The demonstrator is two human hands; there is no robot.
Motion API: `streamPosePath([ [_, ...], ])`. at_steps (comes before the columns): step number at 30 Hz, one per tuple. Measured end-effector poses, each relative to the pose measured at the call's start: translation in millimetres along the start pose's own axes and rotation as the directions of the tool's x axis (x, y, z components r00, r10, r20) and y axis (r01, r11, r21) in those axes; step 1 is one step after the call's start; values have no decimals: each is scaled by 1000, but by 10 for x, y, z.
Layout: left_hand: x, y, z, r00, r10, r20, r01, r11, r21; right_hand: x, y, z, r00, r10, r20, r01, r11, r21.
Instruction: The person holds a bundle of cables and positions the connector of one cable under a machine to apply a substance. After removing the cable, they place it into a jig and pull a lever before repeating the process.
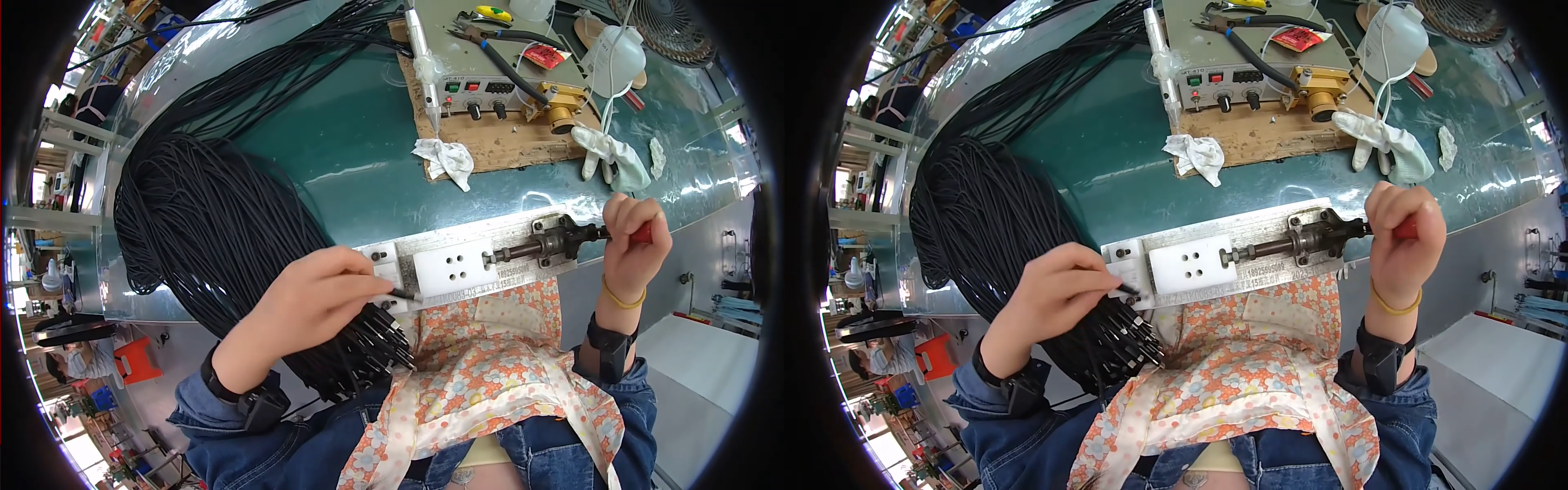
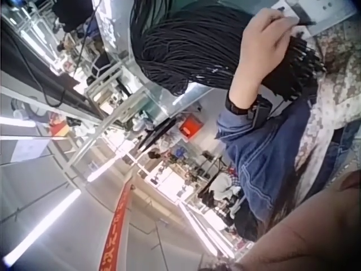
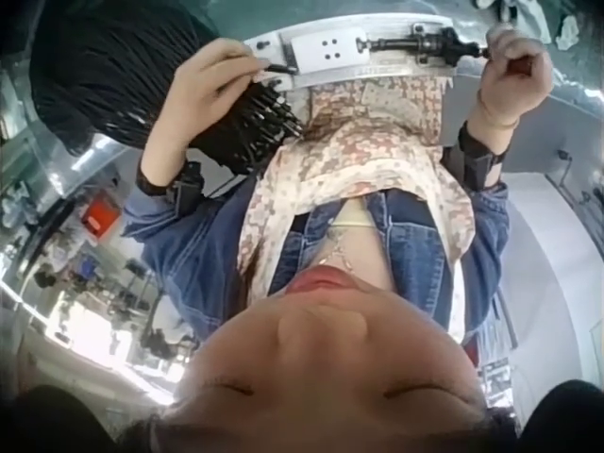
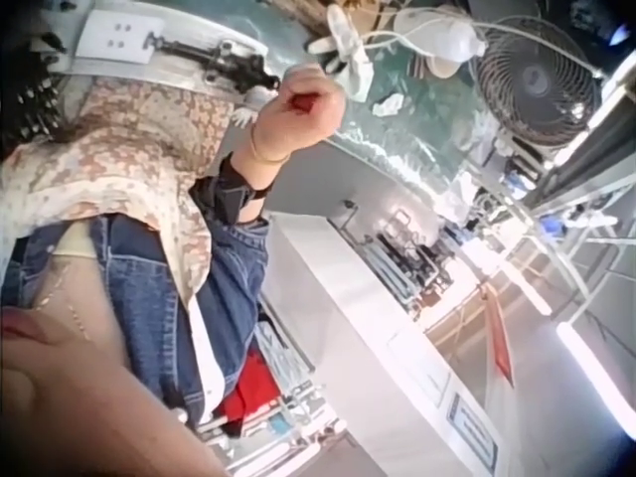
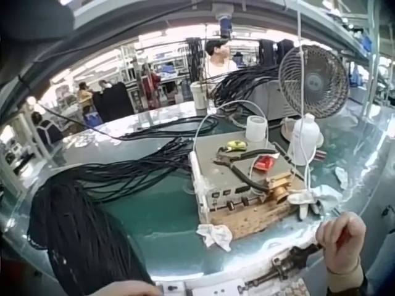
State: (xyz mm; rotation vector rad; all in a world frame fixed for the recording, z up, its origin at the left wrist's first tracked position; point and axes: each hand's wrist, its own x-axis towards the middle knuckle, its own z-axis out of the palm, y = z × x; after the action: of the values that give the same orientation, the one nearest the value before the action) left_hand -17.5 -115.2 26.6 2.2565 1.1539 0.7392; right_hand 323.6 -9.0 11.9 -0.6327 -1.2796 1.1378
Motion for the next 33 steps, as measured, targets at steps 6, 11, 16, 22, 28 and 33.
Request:
streamPosePath([
  [6, -108, 195, 50, 997, -56, 53, 29, 905, 424, 38, -53, -10, 1000, 3, -6, -4, 999, -47],
  [11, -143, 199, -10, 984, -109, 140, 28, 875, 484, -46, 42, 282, 906, -85, 414, 348, 706, -617],
  [16, -212, 144, -105, 993, -81, 90, 48, 945, 323, 37, -57, 316, 849, 138, 509, 307, 657, -689],
  [22, -132, 222, -378, 994, -92, 63, 89, 995, 51, 94, -232, 473, 658, 407, 634, 232, 691, -685],
  [28, 137, -166, -545, 967, -246, 58, 220, 931, 290, 698, -231, 536, 518, 347, 782, 140, 867, -478],
  [33, 443, -1006, -803, 901, -416, -123, 414, 740, 530, 902, 224, 750, 360, 270, 893, 202, 912, -358],
])
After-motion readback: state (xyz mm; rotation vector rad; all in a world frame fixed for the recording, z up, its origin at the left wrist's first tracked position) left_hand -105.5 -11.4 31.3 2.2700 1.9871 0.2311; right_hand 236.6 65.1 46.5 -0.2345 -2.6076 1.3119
